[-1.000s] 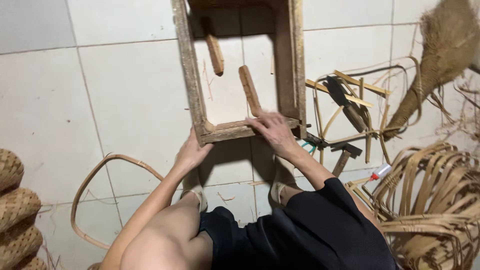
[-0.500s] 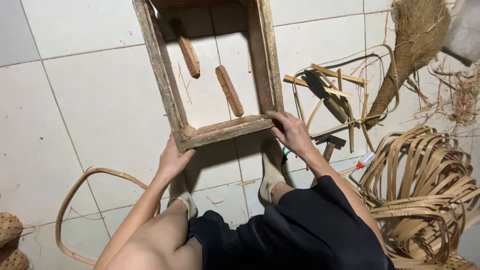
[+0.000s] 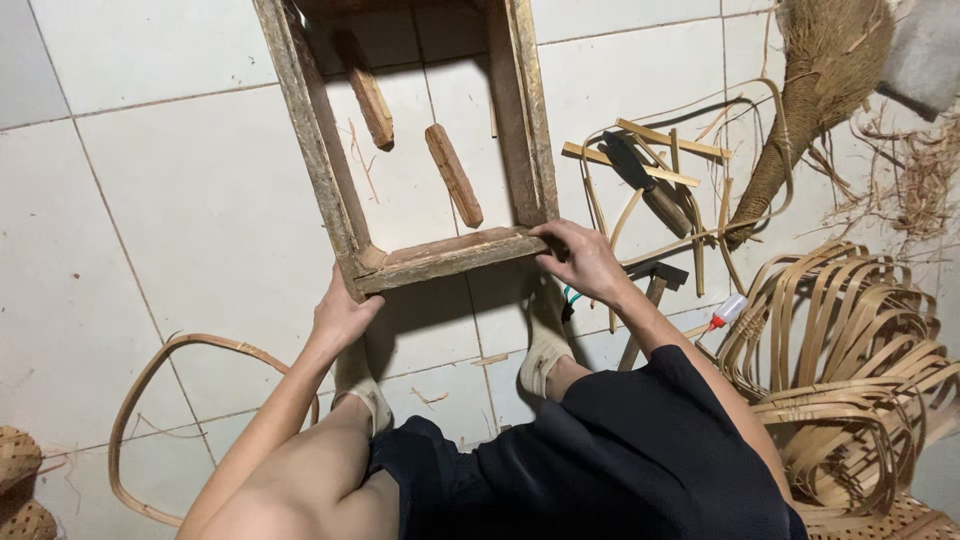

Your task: The person assembles a rectangular woven basket by removing internal wooden supports from a mold, then uses a hammer to tap the basket's edges and remove the mold. The person then places the basket aside and adjusts the empty wooden mold.

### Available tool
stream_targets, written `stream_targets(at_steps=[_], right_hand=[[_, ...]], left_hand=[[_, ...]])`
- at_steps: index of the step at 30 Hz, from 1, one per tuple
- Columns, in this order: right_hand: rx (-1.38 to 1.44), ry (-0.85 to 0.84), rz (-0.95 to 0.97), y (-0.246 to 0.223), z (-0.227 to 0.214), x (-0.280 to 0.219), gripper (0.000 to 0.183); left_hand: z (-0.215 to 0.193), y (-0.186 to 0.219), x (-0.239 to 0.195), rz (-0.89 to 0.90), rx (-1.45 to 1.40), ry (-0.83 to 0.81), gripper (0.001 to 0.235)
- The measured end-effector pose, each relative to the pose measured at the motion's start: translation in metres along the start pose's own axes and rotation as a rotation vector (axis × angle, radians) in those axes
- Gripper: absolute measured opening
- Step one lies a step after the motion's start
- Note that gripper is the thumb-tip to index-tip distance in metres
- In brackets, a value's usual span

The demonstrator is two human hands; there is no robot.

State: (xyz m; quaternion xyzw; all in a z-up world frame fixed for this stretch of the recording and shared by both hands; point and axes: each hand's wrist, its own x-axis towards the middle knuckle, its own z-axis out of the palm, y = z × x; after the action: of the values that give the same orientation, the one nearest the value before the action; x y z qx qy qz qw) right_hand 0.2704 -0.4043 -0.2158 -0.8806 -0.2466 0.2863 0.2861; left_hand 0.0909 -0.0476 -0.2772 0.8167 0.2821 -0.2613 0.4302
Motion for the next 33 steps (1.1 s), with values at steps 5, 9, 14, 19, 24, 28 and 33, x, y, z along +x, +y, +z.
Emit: stream_targets(at_steps=[5, 9, 14, 19, 24, 28, 33], right_hand=[[-0.066, 0.061, -0.181, 0.011, 0.018, -0.008, 0.044], [-0.049, -0.072, -0.149, 0.007, 0.03, -0.029, 0.042], [0.005, -0.381, -0.011, -0.006, 0.031, -0.062, 0.044], [-0.079, -0.687, 0.104, -0.01, 0.027, -0.075, 0.052], [-0.067, -0.766, -0.268, -0.013, 0.005, -0.038, 0.051], [-0.555, -0.534, -0.19, -0.024, -0.029, 0.076, 0.026], [-0.719, 0.339, -0.675, -0.064, -0.036, 0.251, 0.089]], left_hand=[[0.001, -0.019, 0.0, -0.025, 0.024, -0.094, 0.101], [0.006, -0.055, -0.02, 0.01, 0.033, -0.186, 0.103], [0.019, -0.093, -0.06, 0.183, -0.166, -0.324, 0.101], [0.012, -0.098, -0.079, 0.114, -0.025, -0.561, 0.112], [-0.041, -0.071, -0.031, 0.154, 0.545, -0.81, 0.104], [-0.14, -0.022, 0.083, 0.037, 0.808, -0.326, 0.042], [-0.196, 0.054, 0.177, 0.192, -0.085, -0.015, 0.133]])
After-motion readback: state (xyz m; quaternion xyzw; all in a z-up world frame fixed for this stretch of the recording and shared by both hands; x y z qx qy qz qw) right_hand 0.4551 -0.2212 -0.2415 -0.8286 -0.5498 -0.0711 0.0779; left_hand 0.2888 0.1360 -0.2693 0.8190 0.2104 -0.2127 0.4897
